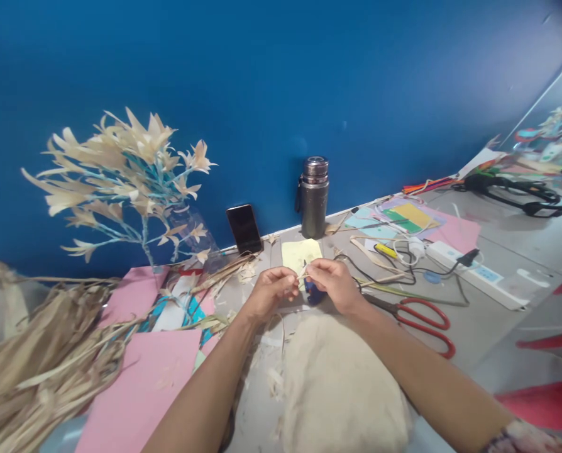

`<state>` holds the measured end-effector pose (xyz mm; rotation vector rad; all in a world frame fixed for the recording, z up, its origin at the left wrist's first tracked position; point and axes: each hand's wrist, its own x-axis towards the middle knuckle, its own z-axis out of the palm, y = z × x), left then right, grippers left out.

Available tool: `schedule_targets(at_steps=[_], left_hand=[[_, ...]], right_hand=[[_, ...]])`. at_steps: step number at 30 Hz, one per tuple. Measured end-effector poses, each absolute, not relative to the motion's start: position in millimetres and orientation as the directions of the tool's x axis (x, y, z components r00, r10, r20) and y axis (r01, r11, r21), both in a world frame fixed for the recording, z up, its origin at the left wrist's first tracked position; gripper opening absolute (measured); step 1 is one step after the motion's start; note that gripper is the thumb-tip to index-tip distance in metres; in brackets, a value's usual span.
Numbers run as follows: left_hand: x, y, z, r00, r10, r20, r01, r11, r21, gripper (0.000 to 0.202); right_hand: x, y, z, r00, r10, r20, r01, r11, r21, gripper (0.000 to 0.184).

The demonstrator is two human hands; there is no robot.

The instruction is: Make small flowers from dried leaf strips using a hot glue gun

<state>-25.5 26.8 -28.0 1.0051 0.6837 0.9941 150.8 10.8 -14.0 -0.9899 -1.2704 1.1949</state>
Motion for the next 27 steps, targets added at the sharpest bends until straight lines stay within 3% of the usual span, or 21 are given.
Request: schedule_targets(at_steps=[4, 9, 15, 21, 27], left_hand=[[-23.5, 26.4, -28.2, 0.402, 0.915, -0.026, -0.332, 0.172, 0.928, 0.033], [-25.3, 29.3, -31.1, 0.427, 0.904, -0.014, -0.369, 0.188, 0.91, 0.034], [-30.6, 31.5, -30.7, 0.45, 0.892, 0.033, -0.425, 0.182, 0.887, 0.033], [-32.4, 30.4, -29.9, 0.521, 0.851, 0.065, -0.446, 0.207, 0.871, 0.033], [-34.7, 30.5, -32.2, 0.553, 0.832, 0.043, -0.379, 0.205, 0.902, 0.034]], right_hand=[[150.7, 8.6, -11.2, -0.098, 0.969, 0.228, 0.021, 0.231, -0.973, 0.026], [152.3, 13.7, -14.4, -0.033, 0.975, 0.22, -0.034, 0.218, -0.975, 0.024], [153.5, 16.3, -12.3, -0.026, 0.99, 0.138, -0.228, 0.128, -0.965, 0.038], [152.6, 13.5, -12.6, -0.093, 0.978, 0.184, -0.208, 0.162, -0.965, 0.047], [152.4, 8.5, -10.7, -0.221, 0.952, 0.21, -0.162, 0.177, -0.971, 0.042]])
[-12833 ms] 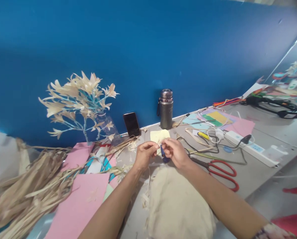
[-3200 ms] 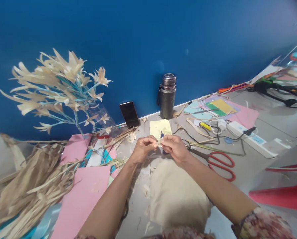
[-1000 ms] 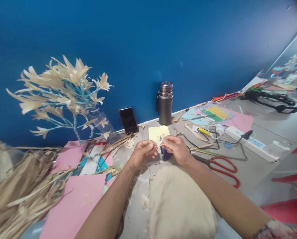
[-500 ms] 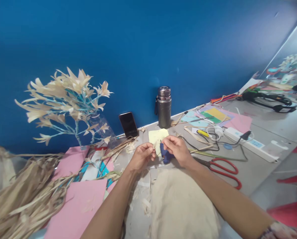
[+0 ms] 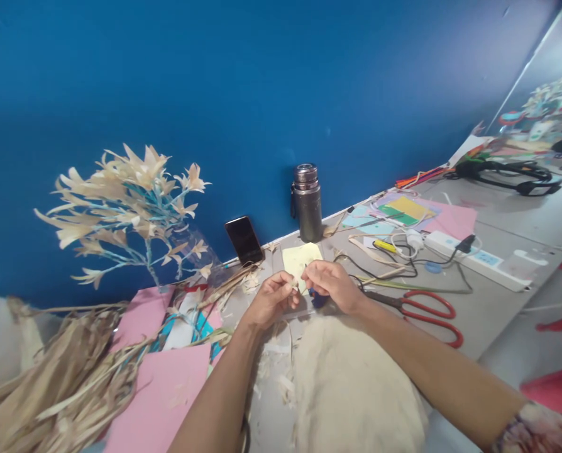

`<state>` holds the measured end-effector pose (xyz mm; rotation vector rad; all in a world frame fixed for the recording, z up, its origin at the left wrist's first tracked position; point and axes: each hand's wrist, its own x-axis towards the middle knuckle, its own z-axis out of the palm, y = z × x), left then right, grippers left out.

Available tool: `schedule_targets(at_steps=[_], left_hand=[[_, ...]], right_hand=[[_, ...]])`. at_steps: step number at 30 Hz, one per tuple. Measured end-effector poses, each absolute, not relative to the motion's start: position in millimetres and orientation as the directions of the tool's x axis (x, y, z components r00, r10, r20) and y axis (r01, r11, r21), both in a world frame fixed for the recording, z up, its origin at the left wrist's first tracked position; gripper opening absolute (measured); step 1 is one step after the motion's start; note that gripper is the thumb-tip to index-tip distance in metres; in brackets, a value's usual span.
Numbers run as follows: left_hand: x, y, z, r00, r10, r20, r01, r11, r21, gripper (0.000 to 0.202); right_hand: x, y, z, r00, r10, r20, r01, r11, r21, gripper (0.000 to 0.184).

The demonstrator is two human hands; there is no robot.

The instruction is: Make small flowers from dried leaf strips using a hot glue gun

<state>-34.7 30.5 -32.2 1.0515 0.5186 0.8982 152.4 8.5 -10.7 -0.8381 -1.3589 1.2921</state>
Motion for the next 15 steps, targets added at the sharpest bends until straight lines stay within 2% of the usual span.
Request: schedule_targets(at_steps=[5, 10, 15], left_hand=[[-34.4, 30.2, -34.5, 0.603, 0.797, -0.014, -0.319, 0.258, 0.912, 0.03], [-34.0, 30.2, -32.4, 0.599, 0.801, -0.029, -0.351, 0.294, 0.889, 0.033], [-32.9, 30.4, -33.7, 0.582, 0.812, -0.039, -0.359, 0.3, 0.884, 0.03]], right_hand=[[151.0, 6.3, -7.4, -0.278, 0.932, 0.234, -0.067, 0.224, -0.972, 0.036], [149.9, 7.7, -11.3, -0.213, 0.941, 0.263, -0.059, 0.257, -0.965, 0.027], [149.1, 6.3, -10.8, -0.151, 0.932, 0.33, 0.083, 0.344, -0.935, 0.021]])
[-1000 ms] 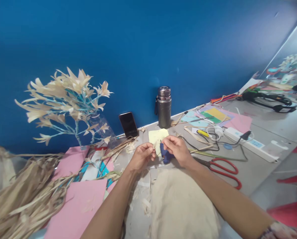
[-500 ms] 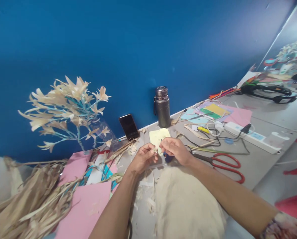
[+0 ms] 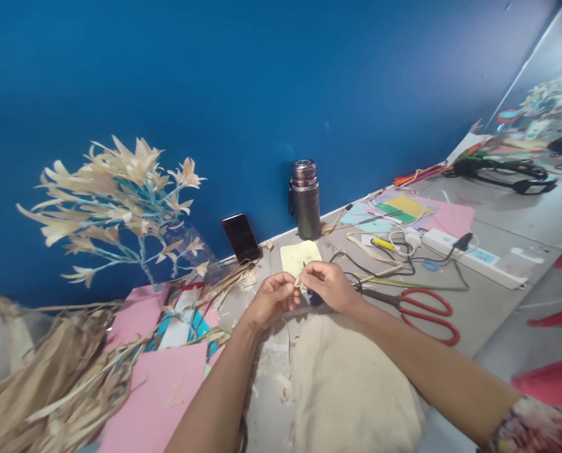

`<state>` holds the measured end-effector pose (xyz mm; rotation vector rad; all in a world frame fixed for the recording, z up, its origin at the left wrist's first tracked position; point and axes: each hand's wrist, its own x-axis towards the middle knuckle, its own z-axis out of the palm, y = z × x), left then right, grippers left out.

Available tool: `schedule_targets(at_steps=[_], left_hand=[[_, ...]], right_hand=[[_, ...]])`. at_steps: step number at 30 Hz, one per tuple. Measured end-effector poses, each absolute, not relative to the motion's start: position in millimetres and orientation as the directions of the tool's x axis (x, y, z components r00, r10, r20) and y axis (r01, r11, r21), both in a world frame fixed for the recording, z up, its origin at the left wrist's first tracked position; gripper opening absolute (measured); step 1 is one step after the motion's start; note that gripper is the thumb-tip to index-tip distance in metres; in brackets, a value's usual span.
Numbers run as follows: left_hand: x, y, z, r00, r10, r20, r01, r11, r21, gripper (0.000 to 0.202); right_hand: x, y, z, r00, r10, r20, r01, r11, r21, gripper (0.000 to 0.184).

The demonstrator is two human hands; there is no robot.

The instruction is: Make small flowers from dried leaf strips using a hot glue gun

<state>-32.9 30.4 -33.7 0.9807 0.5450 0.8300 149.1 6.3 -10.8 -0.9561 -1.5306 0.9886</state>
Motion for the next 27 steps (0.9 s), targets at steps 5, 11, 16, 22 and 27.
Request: schedule_targets(at_steps=[5, 11, 16, 22, 27], left_hand=[[-32.9, 31.9, -36.1, 0.55, 0.834, -0.035, -0.361, 0.275, 0.891, 0.029], [-34.2, 32.8, -37.6, 0.529, 0.848, -0.009, -0.382, 0.248, 0.89, 0.028], [-34.2, 32.6, -36.9, 0.539, 0.842, 0.016, -0.391, 0.234, 0.89, 0.027], [-39.3, 35.1, -35.4, 0.539, 0.842, 0.026, -0.429, 0.248, 0.868, 0.027], [-41.4, 37.1, -34.1, 0.508, 0.86, 0.047, -0.509, 0.256, 0.822, 0.023]], right_hand=[[149.9, 6.1, -8.9, -0.186, 0.935, 0.302, 0.046, 0.315, -0.948, 0.03], [148.6, 7.6, -12.1, -0.203, 0.951, 0.232, -0.08, 0.22, -0.972, 0.036], [143.8, 7.9, -14.3, -0.223, 0.964, 0.142, -0.165, 0.106, -0.981, 0.037], [159.3, 10.8, -2.2, -0.144, 0.975, 0.168, 0.004, 0.17, -0.985, 0.03], [192.6, 6.4, 22.2, -0.273, 0.925, 0.264, 0.666, 0.38, -0.642, 0.022]])
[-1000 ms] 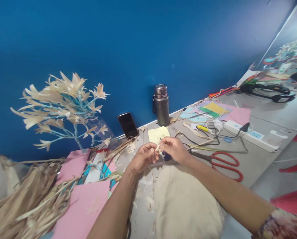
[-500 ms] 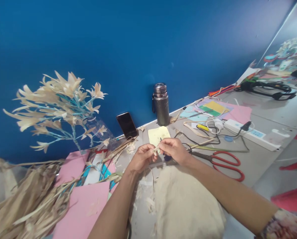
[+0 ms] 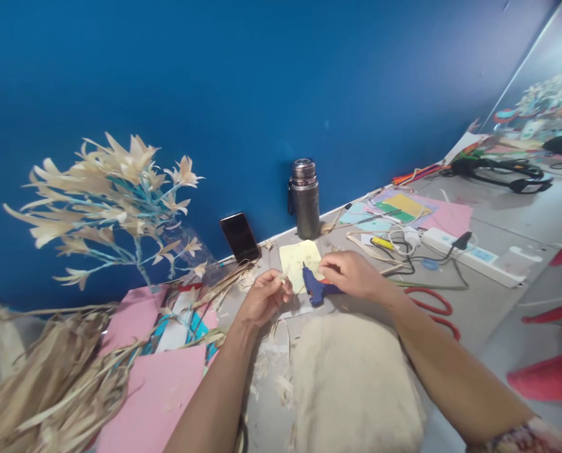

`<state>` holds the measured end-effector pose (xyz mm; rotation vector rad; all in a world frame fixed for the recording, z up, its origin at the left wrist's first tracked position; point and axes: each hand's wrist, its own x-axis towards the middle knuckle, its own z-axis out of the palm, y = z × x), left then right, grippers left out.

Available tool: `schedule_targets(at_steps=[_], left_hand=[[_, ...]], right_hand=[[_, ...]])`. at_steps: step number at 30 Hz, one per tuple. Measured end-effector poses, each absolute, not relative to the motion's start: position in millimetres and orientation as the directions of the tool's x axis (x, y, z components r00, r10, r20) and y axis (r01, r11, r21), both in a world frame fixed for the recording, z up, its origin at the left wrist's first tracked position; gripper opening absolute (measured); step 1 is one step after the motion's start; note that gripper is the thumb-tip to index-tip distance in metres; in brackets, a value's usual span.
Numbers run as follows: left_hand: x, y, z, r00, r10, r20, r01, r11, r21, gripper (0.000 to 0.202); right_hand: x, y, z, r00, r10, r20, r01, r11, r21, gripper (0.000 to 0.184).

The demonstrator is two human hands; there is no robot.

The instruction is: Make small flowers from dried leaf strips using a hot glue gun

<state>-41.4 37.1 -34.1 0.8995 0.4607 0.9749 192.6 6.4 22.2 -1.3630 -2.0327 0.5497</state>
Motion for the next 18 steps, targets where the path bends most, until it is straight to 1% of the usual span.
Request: schedule_targets(at_steps=[1, 3, 5, 7, 10, 14, 16, 18], left_hand=[[-41.0, 38.0, -34.0, 0.476, 0.879, 0.034, -0.528, 0.254, 0.81, 0.022], [-39.7, 40.3, -33.4, 0.381, 0.924, -0.011, -0.567, 0.243, 0.787, 0.024], [-38.3, 42.7, -32.6, 0.278, 0.959, -0.058, -0.595, 0.219, 0.773, 0.026], [-37.4, 44.5, -32.2, 0.208, 0.974, -0.087, -0.605, 0.198, 0.771, 0.028], [-37.7, 45.8, -34.2, 0.191, 0.975, -0.111, -0.589, 0.204, 0.782, 0.029], [-38.7, 46.9, -41.0, 0.225, 0.963, -0.152, -0.501, 0.248, 0.829, 0.03], [-38.2, 47.7, -43.9, 0.228, 0.961, -0.157, -0.475, 0.251, 0.843, 0.031], [-37.2, 48.5, -45.6, 0.223, 0.962, -0.157, -0.471, 0.248, 0.847, 0.032]], right_hand=[[196.4, 5.7, 24.5, -0.304, 0.923, 0.236, 0.752, 0.384, -0.536, 0.019], [198.5, 5.8, 24.4, -0.339, 0.924, 0.176, 0.852, 0.381, -0.36, 0.013], [195.0, 7.7, 19.6, -0.366, 0.924, 0.112, 0.892, 0.383, -0.241, 0.013], [189.6, 10.3, 13.1, -0.385, 0.922, 0.039, 0.907, 0.386, -0.17, 0.015], [185.0, 13.1, 6.0, -0.38, 0.925, -0.012, 0.918, 0.376, -0.123, 0.021], [186.6, 12.8, 4.1, -0.365, 0.93, -0.031, 0.924, 0.358, -0.133, 0.029], [187.9, 12.0, 4.7, -0.37, 0.929, -0.033, 0.921, 0.362, -0.145, 0.027], [189.3, 11.7, 5.5, -0.39, 0.921, -0.027, 0.912, 0.382, -0.146, 0.021]])
